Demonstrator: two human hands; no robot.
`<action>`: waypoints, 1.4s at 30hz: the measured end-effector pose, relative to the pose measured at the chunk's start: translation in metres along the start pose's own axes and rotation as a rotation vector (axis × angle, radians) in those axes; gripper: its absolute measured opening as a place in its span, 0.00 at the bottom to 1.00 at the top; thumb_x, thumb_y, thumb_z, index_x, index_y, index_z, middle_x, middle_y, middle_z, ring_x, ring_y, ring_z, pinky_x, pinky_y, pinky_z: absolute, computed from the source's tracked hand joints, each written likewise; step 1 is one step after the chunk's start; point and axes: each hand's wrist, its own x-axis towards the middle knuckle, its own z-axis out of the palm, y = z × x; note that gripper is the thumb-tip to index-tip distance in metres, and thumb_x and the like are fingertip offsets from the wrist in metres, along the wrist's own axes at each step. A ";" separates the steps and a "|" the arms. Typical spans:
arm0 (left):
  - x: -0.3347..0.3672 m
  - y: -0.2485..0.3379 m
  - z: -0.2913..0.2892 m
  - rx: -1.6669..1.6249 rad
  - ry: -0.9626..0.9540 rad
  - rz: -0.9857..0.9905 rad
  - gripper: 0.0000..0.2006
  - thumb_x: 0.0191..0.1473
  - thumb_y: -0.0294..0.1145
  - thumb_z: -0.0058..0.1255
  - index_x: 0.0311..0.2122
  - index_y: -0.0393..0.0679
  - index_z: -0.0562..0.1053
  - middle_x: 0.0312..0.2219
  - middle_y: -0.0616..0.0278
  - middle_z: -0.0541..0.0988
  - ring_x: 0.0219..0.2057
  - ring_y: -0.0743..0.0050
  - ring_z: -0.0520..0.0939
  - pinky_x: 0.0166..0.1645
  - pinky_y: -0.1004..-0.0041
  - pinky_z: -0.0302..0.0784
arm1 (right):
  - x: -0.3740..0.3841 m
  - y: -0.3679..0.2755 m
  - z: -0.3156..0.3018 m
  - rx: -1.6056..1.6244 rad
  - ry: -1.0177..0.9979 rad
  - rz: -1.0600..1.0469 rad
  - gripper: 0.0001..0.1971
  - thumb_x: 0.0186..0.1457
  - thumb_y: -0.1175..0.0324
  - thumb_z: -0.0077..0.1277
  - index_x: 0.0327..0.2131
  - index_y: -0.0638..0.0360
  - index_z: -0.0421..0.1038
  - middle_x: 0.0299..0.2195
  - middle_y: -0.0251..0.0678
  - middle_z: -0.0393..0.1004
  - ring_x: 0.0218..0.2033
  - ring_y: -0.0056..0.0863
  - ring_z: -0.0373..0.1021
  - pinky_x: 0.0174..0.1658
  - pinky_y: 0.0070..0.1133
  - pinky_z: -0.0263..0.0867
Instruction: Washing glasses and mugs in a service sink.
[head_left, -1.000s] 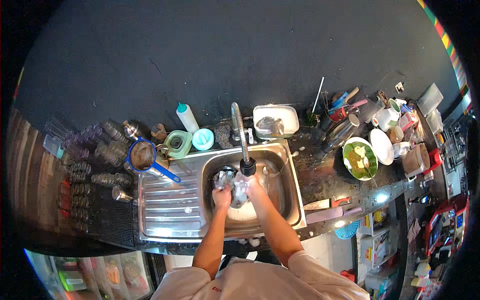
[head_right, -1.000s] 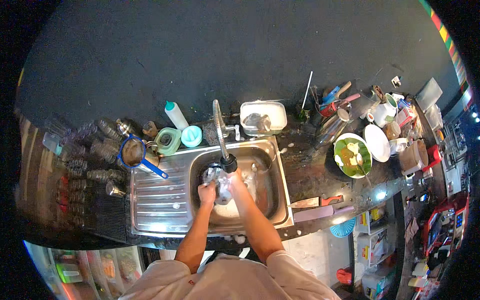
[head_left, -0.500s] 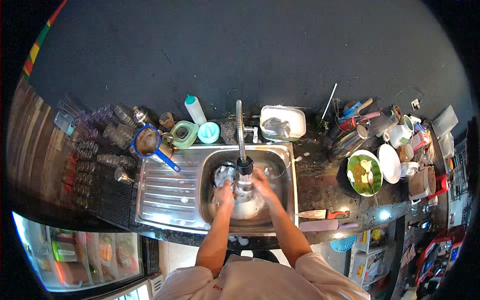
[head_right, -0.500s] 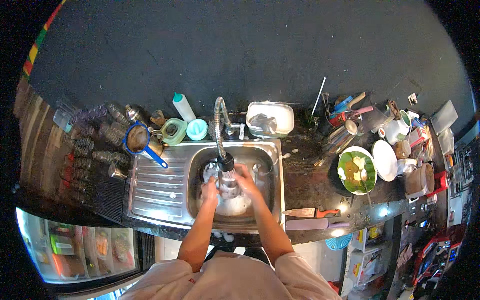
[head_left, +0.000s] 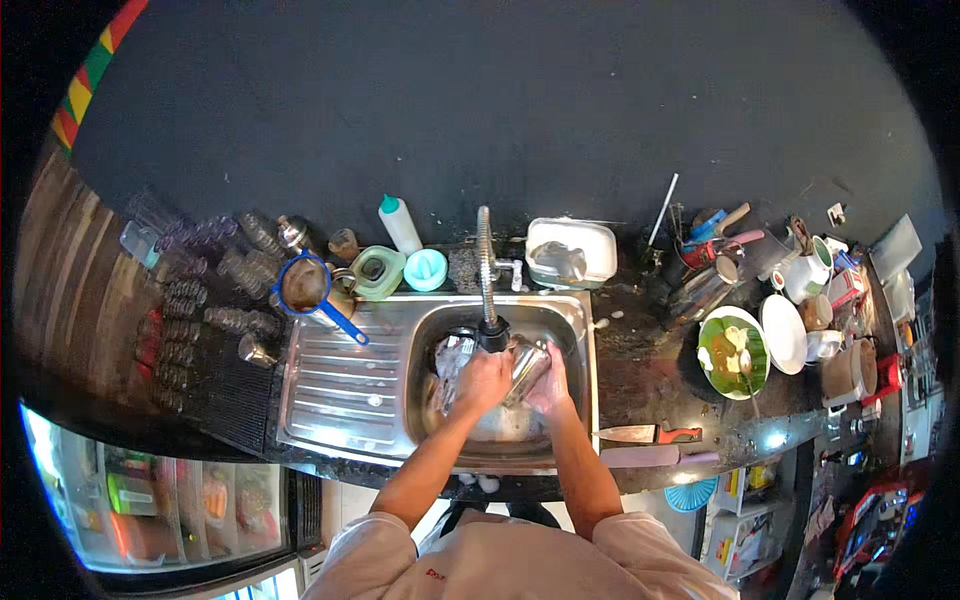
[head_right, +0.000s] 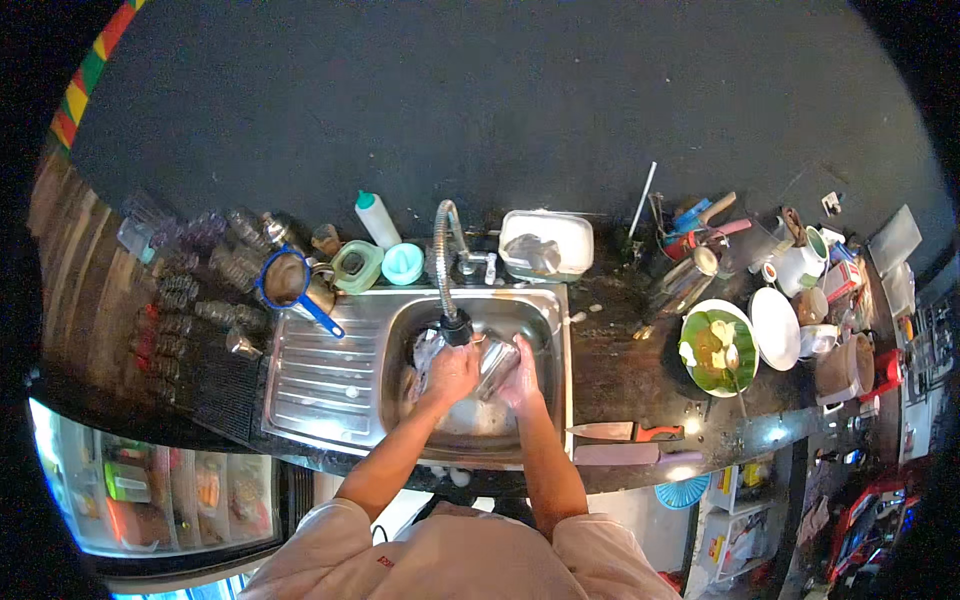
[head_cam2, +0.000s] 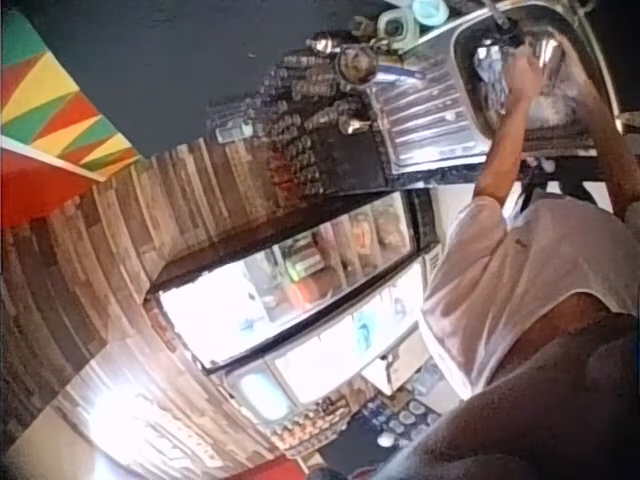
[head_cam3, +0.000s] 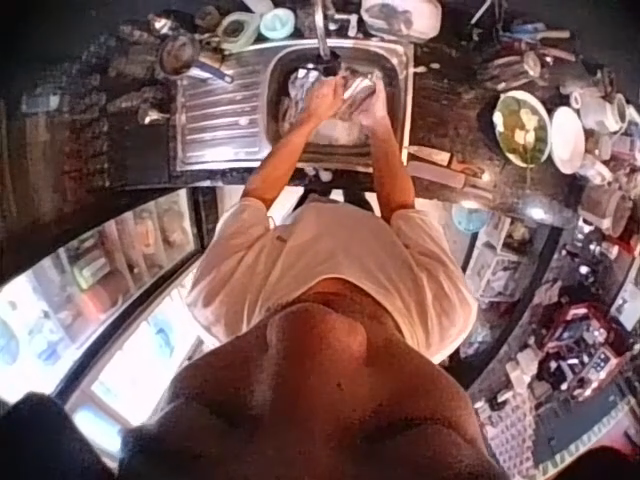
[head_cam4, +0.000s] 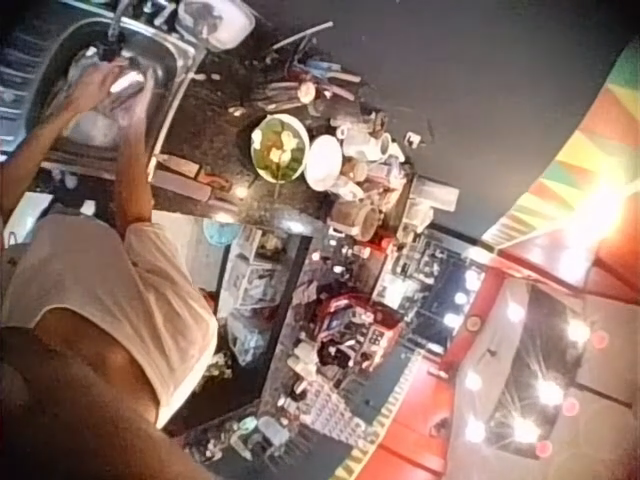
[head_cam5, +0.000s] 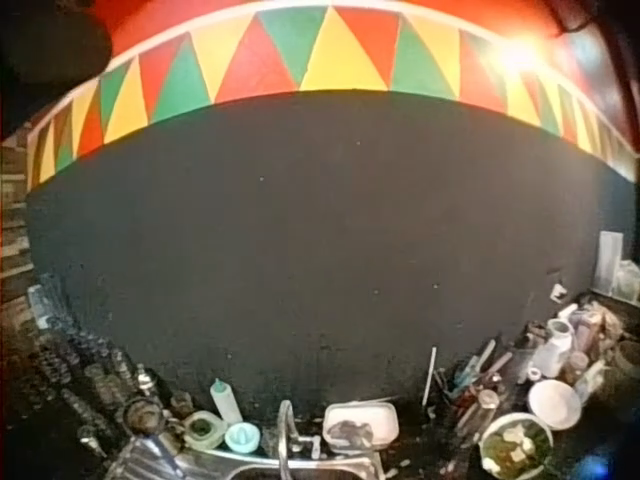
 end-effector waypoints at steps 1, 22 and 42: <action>-0.008 -0.016 0.005 -0.342 0.107 -0.179 0.07 0.49 0.31 0.40 0.32 0.42 0.70 0.17 0.52 0.73 0.18 0.61 0.75 0.23 0.64 0.69 | 0.008 0.005 0.003 -0.116 0.005 0.080 0.25 0.48 0.46 0.41 0.43 0.53 0.64 0.38 0.35 0.71 0.40 0.32 0.67 0.46 0.31 0.60; 0.017 -0.038 0.036 -1.982 -0.121 -0.832 0.16 0.50 0.42 0.33 0.31 0.41 0.69 0.25 0.57 0.75 0.24 0.62 0.76 0.31 0.65 0.74 | -0.025 -0.001 0.034 -0.266 0.341 0.122 0.20 0.48 0.53 0.38 0.41 0.52 0.65 0.36 0.37 0.71 0.35 0.36 0.69 0.41 0.30 0.65; 0.003 -0.067 -0.004 -1.809 0.364 -1.061 0.13 0.47 0.39 0.38 0.16 0.46 0.65 0.08 0.64 0.65 0.07 0.70 0.66 0.08 0.72 0.58 | 0.023 0.079 -0.008 -0.680 0.118 -0.403 0.27 0.44 0.54 0.50 0.45 0.61 0.57 0.38 0.31 0.65 0.41 0.27 0.63 0.45 0.25 0.59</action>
